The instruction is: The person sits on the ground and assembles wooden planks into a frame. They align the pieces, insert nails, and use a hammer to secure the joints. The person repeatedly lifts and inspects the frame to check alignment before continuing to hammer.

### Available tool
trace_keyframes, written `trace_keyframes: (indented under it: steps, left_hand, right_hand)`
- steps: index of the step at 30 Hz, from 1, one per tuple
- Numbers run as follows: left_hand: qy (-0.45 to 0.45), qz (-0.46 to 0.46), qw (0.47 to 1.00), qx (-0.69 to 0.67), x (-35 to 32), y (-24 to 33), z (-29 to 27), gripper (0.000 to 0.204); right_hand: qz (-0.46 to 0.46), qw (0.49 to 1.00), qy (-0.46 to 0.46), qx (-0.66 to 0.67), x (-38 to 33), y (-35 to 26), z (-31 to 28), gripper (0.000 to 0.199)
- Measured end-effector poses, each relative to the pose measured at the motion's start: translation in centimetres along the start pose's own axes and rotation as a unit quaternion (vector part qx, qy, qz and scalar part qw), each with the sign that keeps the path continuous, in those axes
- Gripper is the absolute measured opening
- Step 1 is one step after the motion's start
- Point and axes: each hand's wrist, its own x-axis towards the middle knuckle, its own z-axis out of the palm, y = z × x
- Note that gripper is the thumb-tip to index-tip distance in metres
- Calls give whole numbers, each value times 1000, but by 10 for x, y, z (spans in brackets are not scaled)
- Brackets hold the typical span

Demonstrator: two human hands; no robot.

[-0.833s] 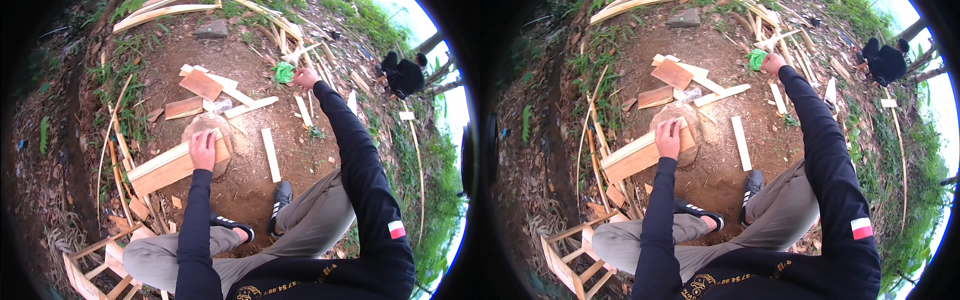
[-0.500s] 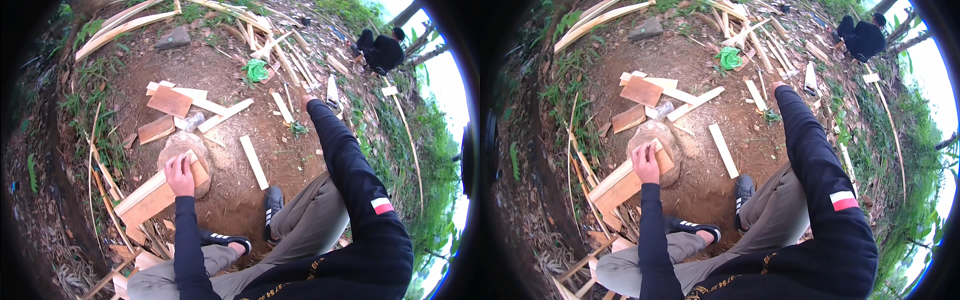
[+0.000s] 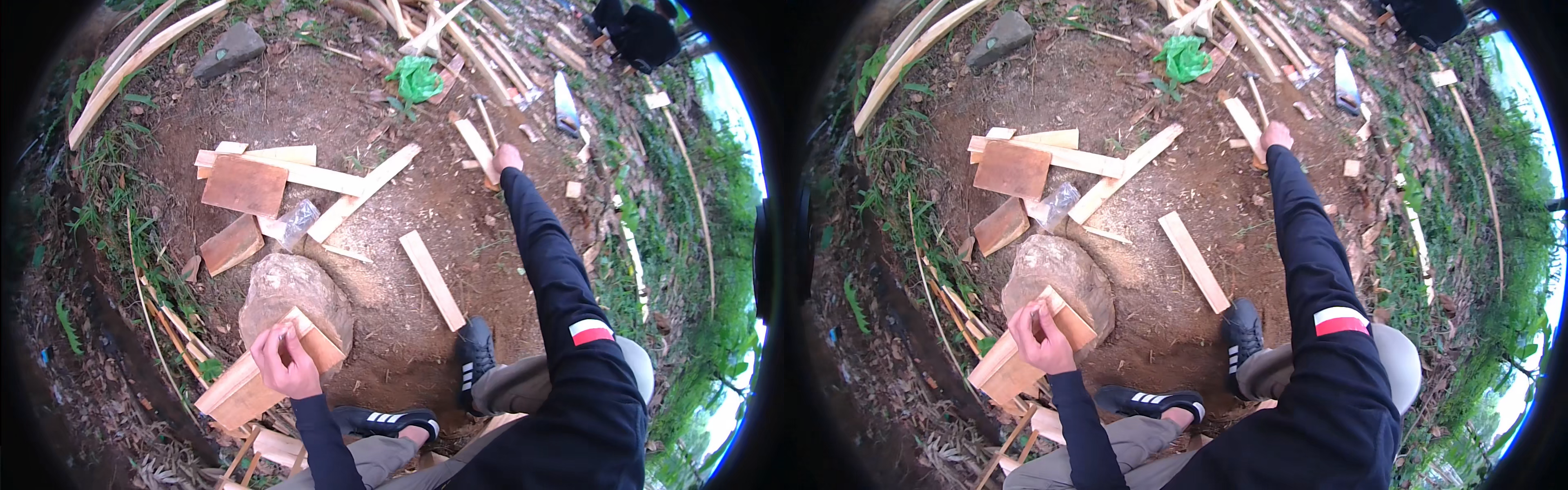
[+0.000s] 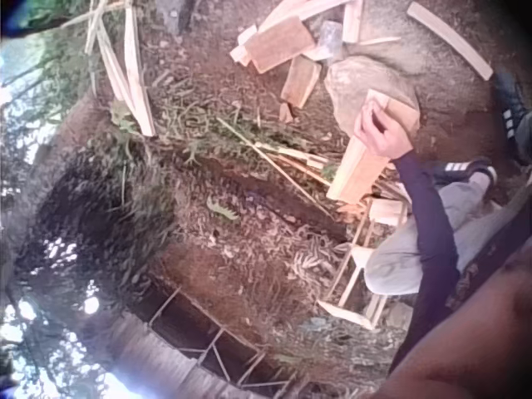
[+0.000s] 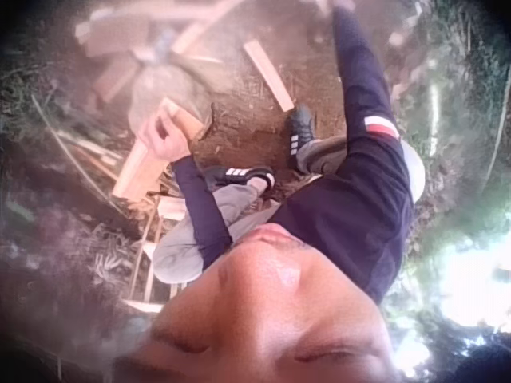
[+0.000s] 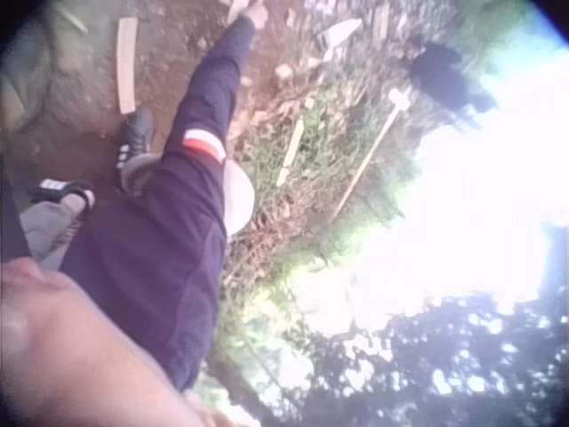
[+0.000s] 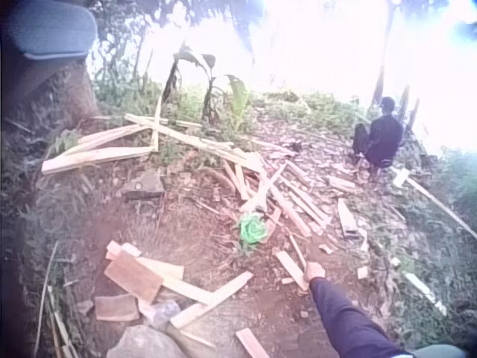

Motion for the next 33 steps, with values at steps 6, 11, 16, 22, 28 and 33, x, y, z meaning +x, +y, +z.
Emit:
trace_keyframes:
  steps: [6,11,16,22,28,33]
  left_hand:
    - [-14,-19,999,25,-3,-6,-10,11]
    - [-4,-16,1000,14,-4,-7,-9,11]
    - [-3,26,999,33,2,5,-6,14]
    - [35,13,999,26,-1,3,-17,12]
    - [46,36,998,-9,6,-6,-16,13]
    - [47,57,997,-32,6,-12,-19,12]
  right_hand:
    - [19,999,29,-5,0,-48,9,35]
    - [82,996,-35,26,17,-69,-37,44]
    - [-10,988,56,144,17,-29,-32,38]
    - [-22,668,-90,738,-197,-98,-78,21]
    - [-108,597,-272,747,-378,-140,-179,50]
    - [-87,587,-305,744,-485,-160,-221,53]
